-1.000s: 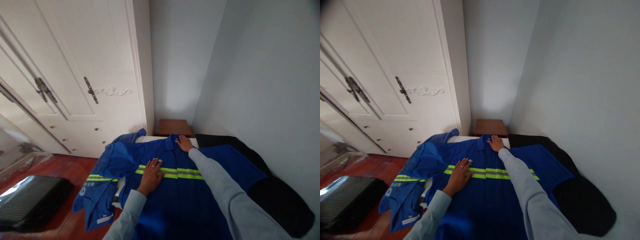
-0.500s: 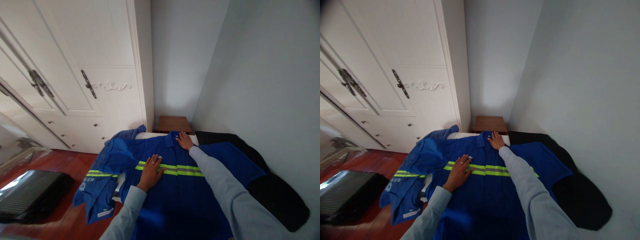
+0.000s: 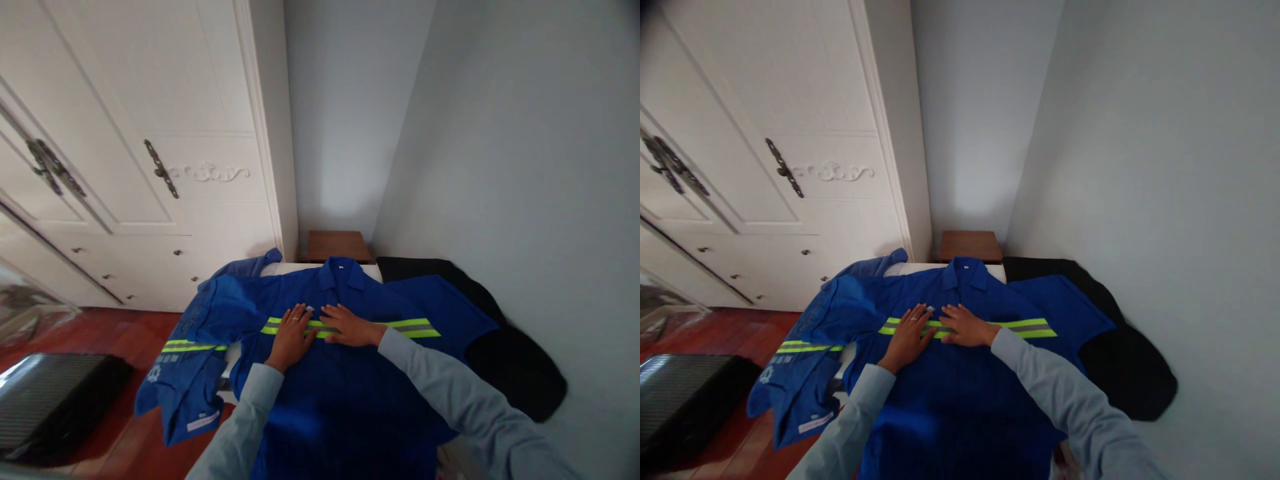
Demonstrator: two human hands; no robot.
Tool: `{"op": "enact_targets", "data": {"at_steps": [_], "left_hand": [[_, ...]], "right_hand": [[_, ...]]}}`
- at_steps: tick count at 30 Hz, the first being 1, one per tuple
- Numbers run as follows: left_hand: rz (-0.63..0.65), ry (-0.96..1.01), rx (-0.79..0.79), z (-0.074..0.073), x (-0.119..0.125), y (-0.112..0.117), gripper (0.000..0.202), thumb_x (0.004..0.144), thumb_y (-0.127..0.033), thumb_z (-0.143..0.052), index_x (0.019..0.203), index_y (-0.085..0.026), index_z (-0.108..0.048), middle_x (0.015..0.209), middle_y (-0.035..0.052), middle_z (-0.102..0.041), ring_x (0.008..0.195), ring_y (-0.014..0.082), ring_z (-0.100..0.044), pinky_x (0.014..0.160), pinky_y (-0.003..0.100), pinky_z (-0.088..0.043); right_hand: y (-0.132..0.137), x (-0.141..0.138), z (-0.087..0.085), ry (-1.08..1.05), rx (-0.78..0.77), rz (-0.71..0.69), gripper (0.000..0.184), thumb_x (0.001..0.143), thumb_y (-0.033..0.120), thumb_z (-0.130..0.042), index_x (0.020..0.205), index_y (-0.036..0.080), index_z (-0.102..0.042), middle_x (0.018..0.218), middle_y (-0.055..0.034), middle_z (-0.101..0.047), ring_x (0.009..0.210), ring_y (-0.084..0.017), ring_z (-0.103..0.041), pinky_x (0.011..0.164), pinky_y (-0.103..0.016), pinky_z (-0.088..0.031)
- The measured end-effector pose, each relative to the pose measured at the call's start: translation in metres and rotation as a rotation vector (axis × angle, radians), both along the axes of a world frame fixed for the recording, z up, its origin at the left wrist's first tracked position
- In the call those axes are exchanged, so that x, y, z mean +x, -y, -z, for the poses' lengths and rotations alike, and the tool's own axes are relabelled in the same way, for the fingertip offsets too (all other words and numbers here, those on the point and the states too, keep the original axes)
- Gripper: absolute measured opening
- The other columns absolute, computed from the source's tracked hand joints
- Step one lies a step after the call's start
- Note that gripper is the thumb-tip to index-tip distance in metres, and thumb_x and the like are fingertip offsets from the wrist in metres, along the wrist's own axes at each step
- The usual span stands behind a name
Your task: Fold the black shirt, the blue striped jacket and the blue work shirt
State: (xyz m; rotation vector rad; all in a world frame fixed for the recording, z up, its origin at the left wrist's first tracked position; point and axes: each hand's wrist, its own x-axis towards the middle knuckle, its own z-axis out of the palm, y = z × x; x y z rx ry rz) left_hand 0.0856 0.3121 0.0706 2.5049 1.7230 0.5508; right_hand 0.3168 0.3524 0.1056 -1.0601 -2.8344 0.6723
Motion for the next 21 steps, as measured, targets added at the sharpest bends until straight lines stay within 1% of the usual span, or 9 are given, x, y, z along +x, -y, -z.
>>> {"op": "enact_targets", "data": {"at_steps": [2, 5, 7, 9, 13, 15, 16, 18, 21], "left_hand": [[0.001, -0.006, -0.003, 0.000, -0.001, -0.001, 0.055, 0.098, -0.052, -0.043, 0.142, -0.019, -0.054, 0.153, 0.0091, -0.047, 0.147, 0.0261, -0.039, 0.124, 0.049, -0.033], [0.004, -0.014, -0.003, 0.000, -0.002, -0.003, 0.057, 0.098, -0.053, -0.042, 0.142, -0.019, -0.054, 0.153, 0.0094, -0.047, 0.147, 0.0261, -0.038, 0.124, 0.050, -0.032], [0.010, -0.019, -0.001, 0.000, -0.003, -0.005, 0.058, 0.098, -0.054, -0.041, 0.142, -0.019, -0.054, 0.153, 0.0097, -0.047, 0.147, 0.0262, -0.039, 0.124, 0.050, -0.032], [0.014, -0.024, 0.002, 0.001, -0.004, -0.006, 0.059, 0.098, -0.055, -0.040, 0.142, -0.019, -0.054, 0.153, 0.0100, -0.047, 0.147, 0.0266, -0.038, 0.123, 0.050, -0.033], [0.024, -0.032, 0.006, 0.002, -0.006, -0.009, 0.060, 0.098, -0.057, -0.040, 0.142, -0.019, -0.054, 0.153, 0.0102, -0.047, 0.147, 0.0274, -0.038, 0.123, 0.051, -0.033], [0.028, -0.042, -0.006, 0.001, -0.007, -0.010, 0.061, 0.098, -0.057, -0.040, 0.143, -0.019, -0.054, 0.153, 0.0105, -0.046, 0.147, 0.0278, -0.038, 0.123, 0.052, -0.033], [0.029, -0.048, -0.014, 0.001, -0.007, -0.010, 0.061, 0.098, -0.057, -0.040, 0.143, -0.018, -0.054, 0.153, 0.0106, -0.046, 0.147, 0.0280, -0.038, 0.123, 0.052, -0.033], [0.029, -0.058, -0.025, 0.000, -0.008, -0.011, 0.061, 0.098, -0.057, -0.039, 0.143, -0.018, -0.054, 0.154, 0.0108, -0.045, 0.147, 0.0283, -0.038, 0.123, 0.052, -0.033], [0.028, -0.062, -0.023, 0.000, -0.008, -0.013, 0.062, 0.097, -0.057, -0.039, 0.142, -0.018, -0.054, 0.153, 0.0114, -0.046, 0.147, 0.0287, -0.039, 0.123, 0.052, -0.033]], "right_hand": [[0.026, 0.013, -0.006, -0.049, -0.079, -0.010, 0.076, 0.095, 0.064, -0.050, 0.154, 0.017, -0.042, 0.163, -0.0141, -0.023, 0.155, -0.029, -0.017, 0.127, -0.053, -0.010], [0.056, 0.046, -0.014, -0.188, -0.148, 0.089, 0.076, 0.094, 0.067, -0.049, 0.154, 0.021, -0.042, 0.163, -0.0098, -0.026, 0.155, -0.027, -0.017, 0.128, -0.051, -0.010], [0.069, 0.077, -0.015, -0.285, -0.154, 0.222, 0.075, 0.093, 0.067, -0.051, 0.153, 0.023, -0.043, 0.163, -0.0087, -0.028, 0.154, -0.026, -0.019, 0.128, -0.050, -0.014], [0.075, 0.115, -0.010, -0.389, -0.105, 0.418, 0.073, 0.093, 0.065, -0.052, 0.152, 0.023, -0.045, 0.161, -0.0089, -0.031, 0.152, -0.026, -0.026, 0.127, -0.049, -0.020], [0.076, 0.205, 0.001, -0.513, 0.161, 0.906, 0.064, 0.092, 0.052, -0.056, 0.145, 0.017, -0.050, 0.153, -0.0134, -0.044, 0.145, -0.027, -0.040, 0.125, -0.047, -0.026], [0.072, 0.249, 0.000, -0.460, 0.284, 1.165, 0.061, 0.090, 0.041, -0.057, 0.142, 0.010, -0.051, 0.148, -0.0178, -0.048, 0.142, -0.028, -0.043, 0.125, -0.046, -0.027], [0.069, 0.268, -0.002, -0.405, 0.307, 1.274, 0.060, 0.090, 0.038, -0.057, 0.141, 0.007, -0.051, 0.147, -0.0196, -0.049, 0.142, -0.029, -0.044, 0.125, -0.046, -0.027], [0.060, 0.299, -0.011, -0.282, 0.264, 1.408, 0.061, 0.091, 0.034, -0.055, 0.143, 0.003, -0.047, 0.147, -0.0222, -0.048, 0.142, -0.030, -0.043, 0.124, -0.045, -0.029], [0.035, 0.323, -0.026, -0.190, 0.148, 1.422, 0.063, 0.092, 0.035, -0.056, 0.145, 0.003, -0.046, 0.145, -0.0232, -0.049, 0.138, -0.030, -0.048, 0.118, -0.041, -0.037]]}}
